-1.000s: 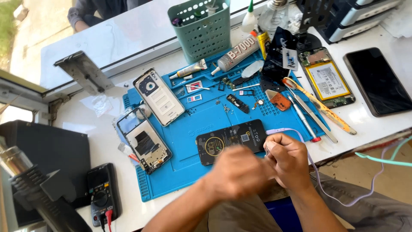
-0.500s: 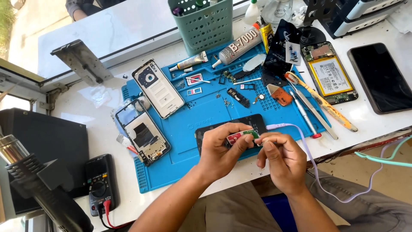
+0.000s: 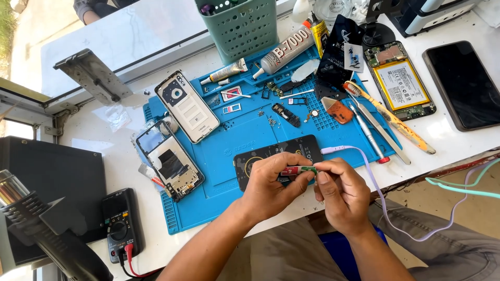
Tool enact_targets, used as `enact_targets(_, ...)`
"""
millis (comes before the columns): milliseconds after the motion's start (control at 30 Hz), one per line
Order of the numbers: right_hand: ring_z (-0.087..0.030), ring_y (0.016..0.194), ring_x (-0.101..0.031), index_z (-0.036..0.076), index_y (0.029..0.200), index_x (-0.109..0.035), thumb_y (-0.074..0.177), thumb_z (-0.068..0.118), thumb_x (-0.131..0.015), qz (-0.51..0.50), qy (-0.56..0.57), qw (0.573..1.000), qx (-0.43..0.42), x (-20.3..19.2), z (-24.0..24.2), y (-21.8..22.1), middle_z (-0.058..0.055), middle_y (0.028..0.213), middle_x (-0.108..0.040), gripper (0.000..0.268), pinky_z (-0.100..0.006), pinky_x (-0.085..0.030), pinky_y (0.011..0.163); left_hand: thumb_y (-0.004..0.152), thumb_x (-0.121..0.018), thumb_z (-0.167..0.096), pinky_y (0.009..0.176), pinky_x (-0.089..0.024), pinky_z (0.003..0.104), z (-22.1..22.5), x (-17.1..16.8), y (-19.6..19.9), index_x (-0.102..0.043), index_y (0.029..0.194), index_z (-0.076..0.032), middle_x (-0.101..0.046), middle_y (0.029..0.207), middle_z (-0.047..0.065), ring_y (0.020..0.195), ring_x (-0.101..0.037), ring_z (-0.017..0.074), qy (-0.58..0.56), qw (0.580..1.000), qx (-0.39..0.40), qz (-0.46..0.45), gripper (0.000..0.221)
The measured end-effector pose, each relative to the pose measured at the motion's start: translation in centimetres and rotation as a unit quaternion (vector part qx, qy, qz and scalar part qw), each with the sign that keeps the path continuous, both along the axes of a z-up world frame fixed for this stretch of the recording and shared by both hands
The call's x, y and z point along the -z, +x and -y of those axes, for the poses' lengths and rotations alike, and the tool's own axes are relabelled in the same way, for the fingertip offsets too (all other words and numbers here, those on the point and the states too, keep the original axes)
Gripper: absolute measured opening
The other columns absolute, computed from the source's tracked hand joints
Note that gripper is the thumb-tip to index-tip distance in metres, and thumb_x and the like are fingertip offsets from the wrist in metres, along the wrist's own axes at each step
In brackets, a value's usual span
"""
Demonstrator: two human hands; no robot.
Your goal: Testing a replacement mobile phone screen by peeling off protective stickers and checking touch responsiveness.
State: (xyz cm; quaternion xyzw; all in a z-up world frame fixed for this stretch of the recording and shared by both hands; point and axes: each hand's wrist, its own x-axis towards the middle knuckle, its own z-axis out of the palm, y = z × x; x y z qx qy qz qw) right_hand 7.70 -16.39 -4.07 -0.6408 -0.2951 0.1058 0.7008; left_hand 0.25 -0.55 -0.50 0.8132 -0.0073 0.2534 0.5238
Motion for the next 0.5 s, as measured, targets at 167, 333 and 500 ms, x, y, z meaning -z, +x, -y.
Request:
enact_targets(167, -0.011, 0.052, -0.057, 0.004, 0.104, -0.061, 0.104, 0.023, -0.052, 0.001, -0.044, 0.999, -0.02, 0.2, 0.1, 0.2, -0.003, 0.074, -0.059, 0.02, -0.025, -0.047, 0.048, 0.093, -0.077, -0.011, 0.07, -0.061, 0.03, 0.1, 0.4, 0.0, -0.068, 0.108, -0.007, -0.075, 0.099, 0.007, 0.08, -0.074, 0.0194, 0.022, 1.0, -0.01, 0.001, 0.018)
enact_targets(333, -0.01, 0.05, -0.055, 0.005, 0.095, -0.059, 0.104, 0.024, -0.05, 0.013, -0.05, 0.998, -0.024, -0.6, -0.1, 0.2, -0.002, 0.072, -0.055, 0.024, -0.024, -0.045, 0.047, 0.096, -0.074, -0.014, 0.067, -0.059, 0.033, -0.1, -0.4, 0.1, -0.069, 0.109, -0.005, -0.075, 0.099, 0.011, 0.079, -0.074, 0.0238, 0.068, 0.998, 0.003, -0.017, 0.017)
enact_targets(500, -0.009, 0.047, -0.057, 0.005, 0.093, -0.062, 0.102, 0.023, -0.054, -0.017, -0.05, 0.998, -0.023, -0.9, -0.1, 0.1, -0.002, 0.06, -0.057, 0.022, -0.023, -0.046, 0.046, 0.097, -0.073, -0.009, 0.058, -0.052, 0.037, -0.3, -0.2, 0.2, -0.067, 0.103, -0.003, -0.071, 0.086, 0.011, 0.069, -0.068, 0.0264, 0.135, 0.99, 0.01, 0.051, 0.01)
